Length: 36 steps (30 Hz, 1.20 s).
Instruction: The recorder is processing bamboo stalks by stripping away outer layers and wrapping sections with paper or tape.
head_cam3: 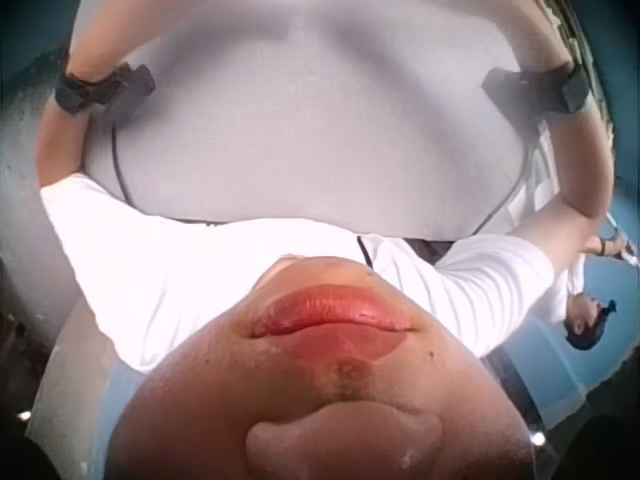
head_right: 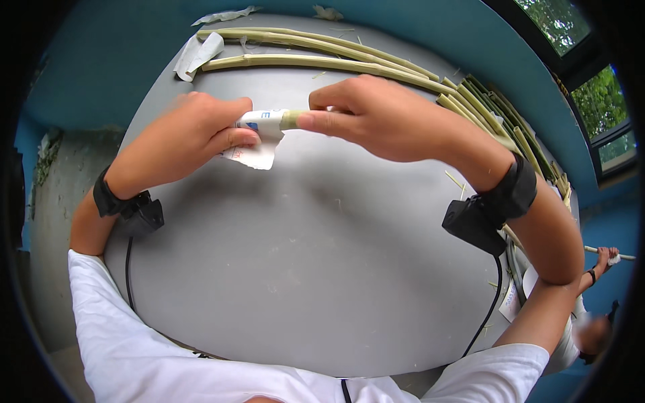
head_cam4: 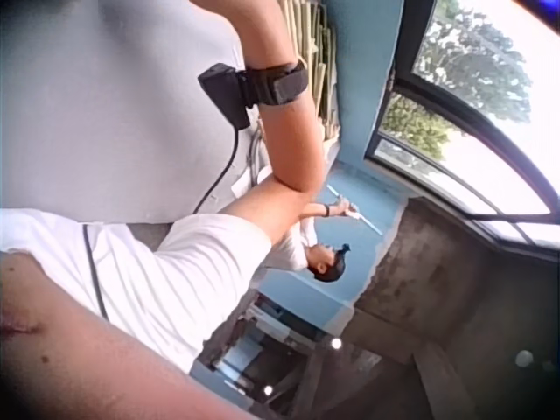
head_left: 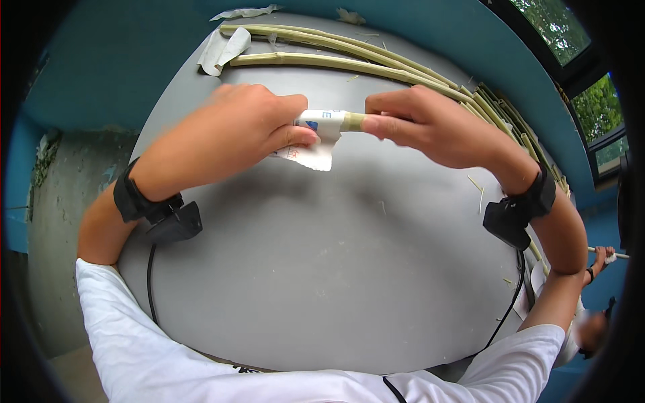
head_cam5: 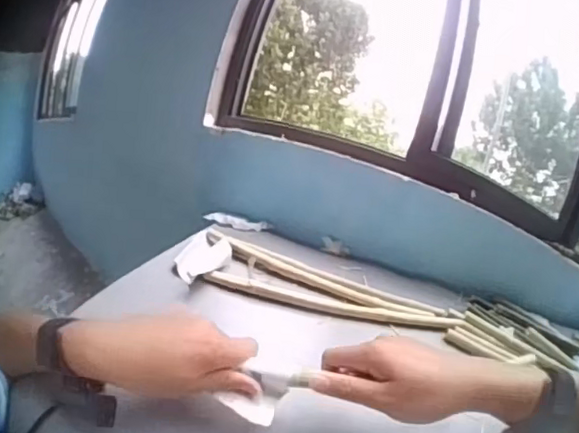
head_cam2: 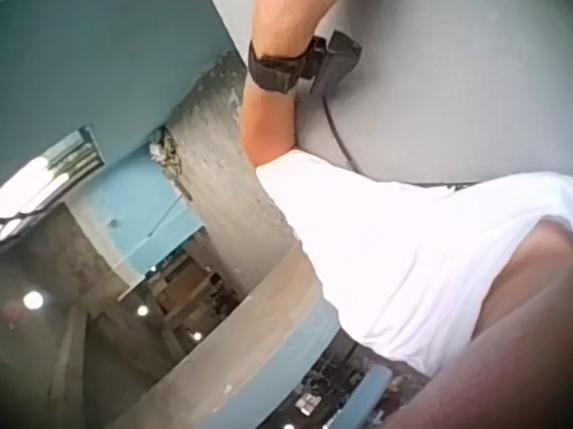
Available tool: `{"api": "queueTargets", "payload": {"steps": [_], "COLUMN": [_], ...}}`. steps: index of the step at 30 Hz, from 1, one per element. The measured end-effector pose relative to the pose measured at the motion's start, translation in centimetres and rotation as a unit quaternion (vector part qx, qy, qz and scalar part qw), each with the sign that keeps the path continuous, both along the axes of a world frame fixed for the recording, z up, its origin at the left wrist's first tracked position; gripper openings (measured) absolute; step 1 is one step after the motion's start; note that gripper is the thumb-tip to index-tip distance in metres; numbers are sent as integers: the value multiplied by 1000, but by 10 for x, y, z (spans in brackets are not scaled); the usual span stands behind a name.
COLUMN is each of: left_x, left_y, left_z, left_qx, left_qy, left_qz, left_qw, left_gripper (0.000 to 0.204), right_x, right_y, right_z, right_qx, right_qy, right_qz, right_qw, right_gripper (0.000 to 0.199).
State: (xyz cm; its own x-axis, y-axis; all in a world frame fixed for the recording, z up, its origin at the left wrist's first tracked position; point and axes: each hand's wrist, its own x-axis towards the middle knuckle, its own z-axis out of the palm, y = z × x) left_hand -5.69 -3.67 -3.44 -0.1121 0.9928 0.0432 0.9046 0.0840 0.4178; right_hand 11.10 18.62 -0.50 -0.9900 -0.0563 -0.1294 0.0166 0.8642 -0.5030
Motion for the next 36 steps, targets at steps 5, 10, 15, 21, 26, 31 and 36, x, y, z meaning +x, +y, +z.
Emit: {"api": "queueTargets", "payload": {"steps": [5, 10, 15, 21, 26, 31, 36], "left_x": [4, 3, -7, -4, -4, -7, -3], "left_y": [-4, 0, -1, -3, -2, 4, -5], "left_z": [-5, 11, 4, -4, 4, -4, -5], "left_qx": [141, 0, 16, 187, 1, -11, 128], "left_qy": [244, -22, -81, 233, 3, -122, 205], "left_qz": [-24, 44, 23, 18, 42, 7, 14], "left_qw": [959, 999, 996, 954, 999, 993, 970], "left_gripper": [36, 39, 39, 38, 39, 40, 42], "right_x": [-2, -3, -9, -11, -6, -6, -12], "right_y": [-5, -5, 0, 6, 4, 7, 2], "right_z": [2, -4, -6, 18, -8, 0, 12], "right_qx": [-235, 305, 325, -142, 295, 210, -152], "right_qy": [-253, 228, 312, -215, 209, 144, -233], "right_qz": [-70, 89, 119, -68, 78, 77, -72], "right_qw": [936, 920, 885, 964, 929, 964, 958], "right_gripper": [46, 38, 40, 53, 39, 41, 45]}}
